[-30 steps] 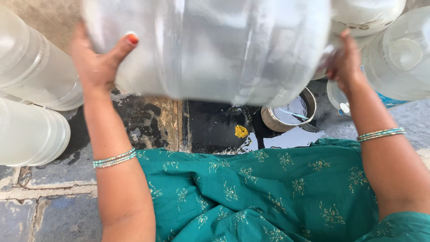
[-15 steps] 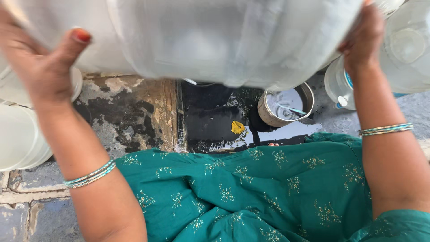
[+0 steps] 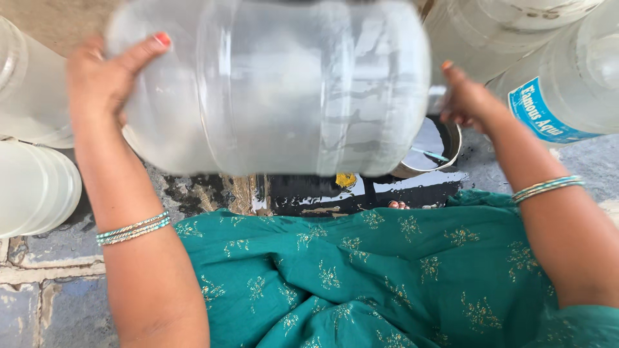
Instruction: The person scrubs the exterior of a large plastic water dispenser bottle with a yellow sponge, then rinses it with water from a jug. The person shakes the bottle to remove excess water and places it upright among other bottles.
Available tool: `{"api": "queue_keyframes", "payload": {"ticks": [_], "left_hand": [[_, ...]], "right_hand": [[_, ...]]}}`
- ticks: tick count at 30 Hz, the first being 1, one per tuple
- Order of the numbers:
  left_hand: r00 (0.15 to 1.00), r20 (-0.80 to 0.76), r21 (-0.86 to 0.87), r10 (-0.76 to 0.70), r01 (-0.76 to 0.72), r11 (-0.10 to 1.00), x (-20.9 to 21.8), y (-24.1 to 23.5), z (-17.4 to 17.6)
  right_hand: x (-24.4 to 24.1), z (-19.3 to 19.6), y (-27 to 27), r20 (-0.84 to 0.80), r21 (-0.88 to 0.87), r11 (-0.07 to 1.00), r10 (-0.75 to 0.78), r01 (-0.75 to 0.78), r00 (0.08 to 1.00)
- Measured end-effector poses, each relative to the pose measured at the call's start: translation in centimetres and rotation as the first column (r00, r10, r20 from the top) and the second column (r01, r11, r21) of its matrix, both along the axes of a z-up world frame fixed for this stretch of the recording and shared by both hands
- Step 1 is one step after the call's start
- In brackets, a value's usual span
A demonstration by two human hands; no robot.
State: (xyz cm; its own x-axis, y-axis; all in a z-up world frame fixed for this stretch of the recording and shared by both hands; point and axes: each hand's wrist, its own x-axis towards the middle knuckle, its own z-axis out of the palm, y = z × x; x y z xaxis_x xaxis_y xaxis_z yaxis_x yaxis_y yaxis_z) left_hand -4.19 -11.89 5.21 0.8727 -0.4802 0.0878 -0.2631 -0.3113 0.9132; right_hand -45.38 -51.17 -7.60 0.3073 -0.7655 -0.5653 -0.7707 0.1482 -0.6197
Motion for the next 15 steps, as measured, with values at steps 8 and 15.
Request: {"api": "queue_keyframes", "payload": {"ticks": [8,15], "left_hand": [[0.922,0.303,-0.462,-0.243,0.365,0.808,0.9,2.2,1.3],[0.917,0.043,-0.569,-0.397,0.349,0.744,2.6,6.6,1.9]], "right_hand": [[-2.0,2.6,-4.0,0.572,-0.380,0.923,0.181,0.063,0.800],[-4.5,3.6,-7.3,0.893,-0.239,0.967,0.182,0.089,0.411]]}}
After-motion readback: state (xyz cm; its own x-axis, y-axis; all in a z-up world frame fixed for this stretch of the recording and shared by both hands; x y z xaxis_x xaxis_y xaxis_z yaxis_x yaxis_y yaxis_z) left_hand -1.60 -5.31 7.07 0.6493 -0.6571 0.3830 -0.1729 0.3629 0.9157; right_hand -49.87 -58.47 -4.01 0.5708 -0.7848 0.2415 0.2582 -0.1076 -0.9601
